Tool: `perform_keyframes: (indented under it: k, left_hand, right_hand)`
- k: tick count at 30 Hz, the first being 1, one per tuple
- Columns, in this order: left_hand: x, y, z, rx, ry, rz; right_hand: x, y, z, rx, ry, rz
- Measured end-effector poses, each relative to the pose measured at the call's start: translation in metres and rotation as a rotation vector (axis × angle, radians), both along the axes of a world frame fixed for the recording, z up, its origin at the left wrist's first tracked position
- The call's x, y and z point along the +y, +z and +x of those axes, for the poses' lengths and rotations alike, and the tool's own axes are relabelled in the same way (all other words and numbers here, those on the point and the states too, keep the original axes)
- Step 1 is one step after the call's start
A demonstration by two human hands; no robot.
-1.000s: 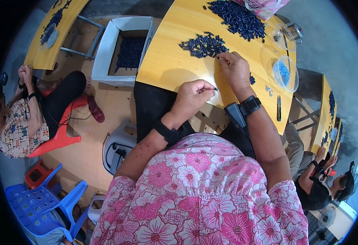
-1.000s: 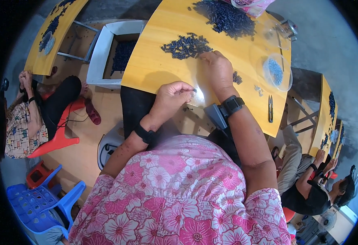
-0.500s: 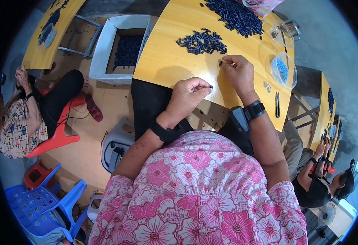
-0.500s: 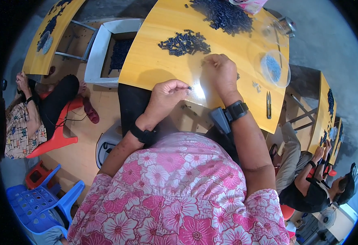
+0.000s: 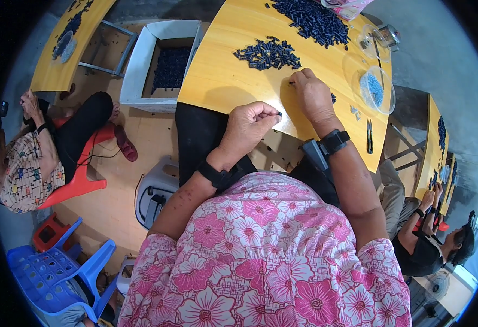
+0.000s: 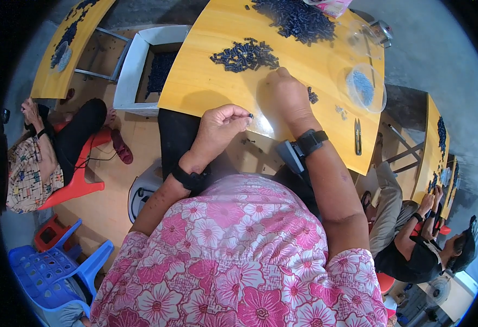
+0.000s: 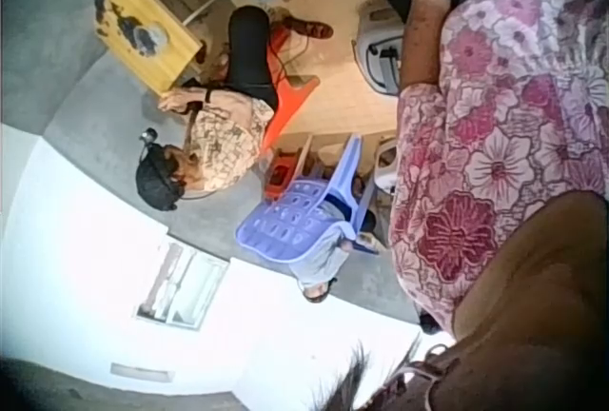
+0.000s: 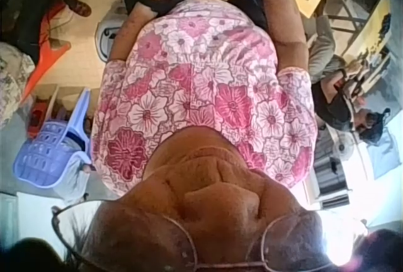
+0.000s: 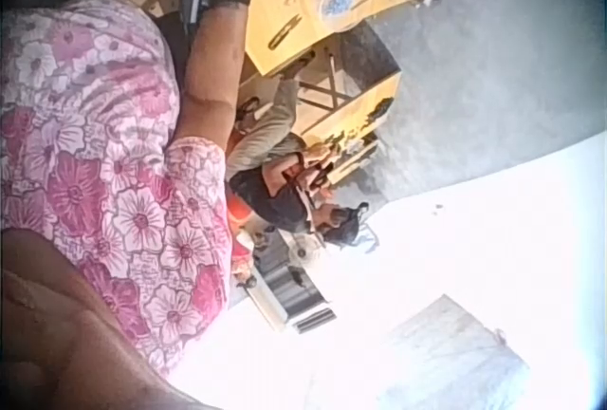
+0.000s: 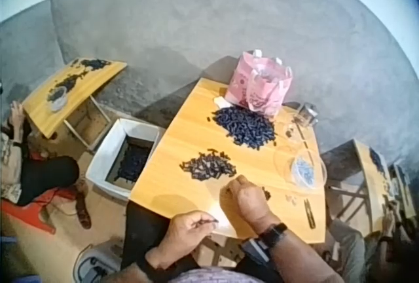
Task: Assembling small blue and black plastic components on a wooden work surface.
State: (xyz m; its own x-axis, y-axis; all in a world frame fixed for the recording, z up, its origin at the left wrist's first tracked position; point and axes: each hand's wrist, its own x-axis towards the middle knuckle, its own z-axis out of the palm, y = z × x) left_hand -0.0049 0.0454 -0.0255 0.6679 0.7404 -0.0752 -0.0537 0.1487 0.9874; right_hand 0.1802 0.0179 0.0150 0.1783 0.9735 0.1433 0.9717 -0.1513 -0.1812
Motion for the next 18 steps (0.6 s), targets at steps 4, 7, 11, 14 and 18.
perform_keyframes:
  k: [4, 7, 11, 14, 18]
  left_hand:
    - [-0.004, 0.008, -0.002, -0.002, -0.005, -0.007]
    - [-0.008, 0.012, -0.005, 0.043, -0.056, -0.008]
    - [-0.016, 0.006, -0.01, 0.01, -0.044, -0.09]
    - [-0.023, 0.015, -0.011, 0.024, -0.054, -0.08]
    - [-0.037, 0.025, -0.013, 0.019, -0.096, -0.061]
  right_hand:
    - [-0.007, 0.004, -0.007, -0.162, 0.186, -0.006]
    - [-0.011, -0.011, -0.002, -0.085, 0.183, 0.03]
    - [-0.02, -0.009, -0.002, -0.051, 0.143, -0.044]
    - [-0.038, -0.01, -0.002, 0.154, 0.217, 0.262]
    - [-0.076, -0.012, -0.011, 0.685, 0.091, 0.348]
